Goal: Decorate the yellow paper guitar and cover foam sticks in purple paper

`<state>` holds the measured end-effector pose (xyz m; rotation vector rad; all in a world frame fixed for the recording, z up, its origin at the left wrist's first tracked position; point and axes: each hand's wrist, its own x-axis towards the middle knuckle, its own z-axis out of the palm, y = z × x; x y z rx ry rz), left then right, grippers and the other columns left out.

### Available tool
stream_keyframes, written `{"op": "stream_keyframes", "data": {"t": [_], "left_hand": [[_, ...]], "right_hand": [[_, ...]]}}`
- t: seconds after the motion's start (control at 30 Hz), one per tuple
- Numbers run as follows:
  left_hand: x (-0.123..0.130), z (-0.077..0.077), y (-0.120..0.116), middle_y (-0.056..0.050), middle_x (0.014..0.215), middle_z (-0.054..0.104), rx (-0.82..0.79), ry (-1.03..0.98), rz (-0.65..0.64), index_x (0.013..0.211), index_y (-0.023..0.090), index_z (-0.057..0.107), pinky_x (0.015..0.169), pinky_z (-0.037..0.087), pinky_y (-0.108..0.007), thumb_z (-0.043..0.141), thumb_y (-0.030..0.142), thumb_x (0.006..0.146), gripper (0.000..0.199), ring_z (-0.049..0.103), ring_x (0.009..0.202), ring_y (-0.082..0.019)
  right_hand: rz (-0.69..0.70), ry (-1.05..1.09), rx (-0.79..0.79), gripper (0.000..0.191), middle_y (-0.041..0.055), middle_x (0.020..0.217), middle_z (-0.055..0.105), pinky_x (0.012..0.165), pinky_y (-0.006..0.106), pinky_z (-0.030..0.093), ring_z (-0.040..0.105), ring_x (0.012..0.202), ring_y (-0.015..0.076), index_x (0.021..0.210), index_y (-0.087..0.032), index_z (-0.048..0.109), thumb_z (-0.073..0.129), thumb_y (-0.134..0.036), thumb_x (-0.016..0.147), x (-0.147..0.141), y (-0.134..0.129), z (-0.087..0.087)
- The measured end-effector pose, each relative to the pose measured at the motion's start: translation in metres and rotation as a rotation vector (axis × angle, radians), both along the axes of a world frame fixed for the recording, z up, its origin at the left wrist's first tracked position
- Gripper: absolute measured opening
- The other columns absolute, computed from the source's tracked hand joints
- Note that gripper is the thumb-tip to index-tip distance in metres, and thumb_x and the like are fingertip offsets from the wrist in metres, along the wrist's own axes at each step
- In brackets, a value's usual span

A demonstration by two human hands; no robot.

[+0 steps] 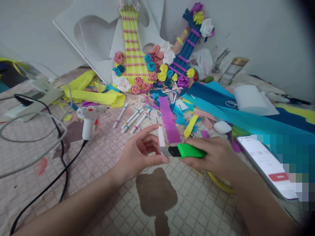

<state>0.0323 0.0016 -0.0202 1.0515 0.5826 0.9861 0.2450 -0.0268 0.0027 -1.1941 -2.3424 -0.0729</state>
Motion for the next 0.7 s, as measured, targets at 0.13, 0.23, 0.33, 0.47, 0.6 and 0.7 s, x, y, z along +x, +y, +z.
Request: {"op": "stream_keyframes", "data": {"t": [0.13, 0.23, 0.33, 0.47, 0.6, 0.7], "left_hand": [[0.0001, 0.0024, -0.0011, 0.006, 0.068, 0.062, 0.007, 0.017, -0.007, 0.111, 0.021, 0.055, 0.057, 0.048, -0.014, 0.078, -0.003, 0.049, 0.07, 0.059, 0.063, -0.007], [0.0001, 0.0026, -0.0022, 0.006, 0.07, 0.063, -0.021, 0.02, -0.021, 0.112, 0.022, 0.055, 0.059, 0.049, -0.015, 0.077, -0.003, 0.05, 0.07, 0.061, 0.066, -0.008], [0.0005, 0.0009, -0.0025, 0.006, 0.07, 0.064, -0.049, -0.016, -0.054, 0.112, 0.023, 0.056, 0.056, 0.049, -0.014, 0.077, -0.003, 0.05, 0.07, 0.061, 0.064, -0.007], [0.0008, -0.0018, -0.0023, 0.006, 0.071, 0.064, -0.078, -0.081, -0.08, 0.111, 0.025, 0.058, 0.053, 0.048, -0.013, 0.078, -0.002, 0.05, 0.07, 0.06, 0.061, -0.006], [-0.0005, -0.0024, -0.0031, 0.006, 0.072, 0.064, -0.095, -0.109, -0.091, 0.112, 0.026, 0.059, 0.053, 0.047, -0.012, 0.078, 0.0, 0.052, 0.068, 0.059, 0.06, -0.006], [-0.0017, -0.0023, -0.0038, 0.005, 0.073, 0.064, -0.07, -0.131, -0.116, 0.113, 0.026, 0.058, 0.052, 0.046, -0.013, 0.078, 0.0, 0.054, 0.067, 0.059, 0.06, -0.006]], "right_hand": [[-0.008, -0.022, 0.062, 0.048, 0.0028, 0.058, 0.064, 0.048, 0.026, 0.038, 0.058, 0.049, 0.0138, 0.074, -0.017, 0.061, 0.037, -0.057, 0.087, -0.0013, -0.0001, -0.0025], [-0.009, -0.018, 0.072, 0.049, 0.002, 0.056, 0.063, 0.048, 0.025, 0.038, 0.058, 0.049, 0.0139, 0.073, -0.017, 0.061, 0.036, -0.057, 0.087, -0.0022, -0.0011, -0.0028], [0.006, 0.009, 0.069, 0.046, 0.0016, 0.055, 0.062, 0.046, 0.025, 0.038, 0.056, 0.047, 0.0131, 0.072, -0.017, 0.061, 0.039, -0.056, 0.086, -0.0026, -0.0019, -0.0016], [0.009, 0.03, 0.054, 0.042, 0.0012, 0.057, 0.062, 0.049, 0.025, 0.039, 0.057, 0.049, 0.0132, 0.075, -0.018, 0.061, 0.043, -0.055, 0.085, -0.0011, -0.002, 0.0], [0.019, 0.036, 0.002, 0.042, 0.0005, 0.057, 0.062, 0.05, 0.025, 0.039, 0.056, 0.05, 0.0129, 0.075, -0.018, 0.06, 0.043, -0.055, 0.085, 0.0011, -0.0025, 0.0017], [0.003, 0.04, -0.012, 0.043, 0.0, 0.057, 0.062, 0.049, 0.024, 0.039, 0.056, 0.05, 0.0124, 0.075, -0.019, 0.06, 0.041, -0.056, 0.085, 0.0011, -0.0034, 0.0039]]}}
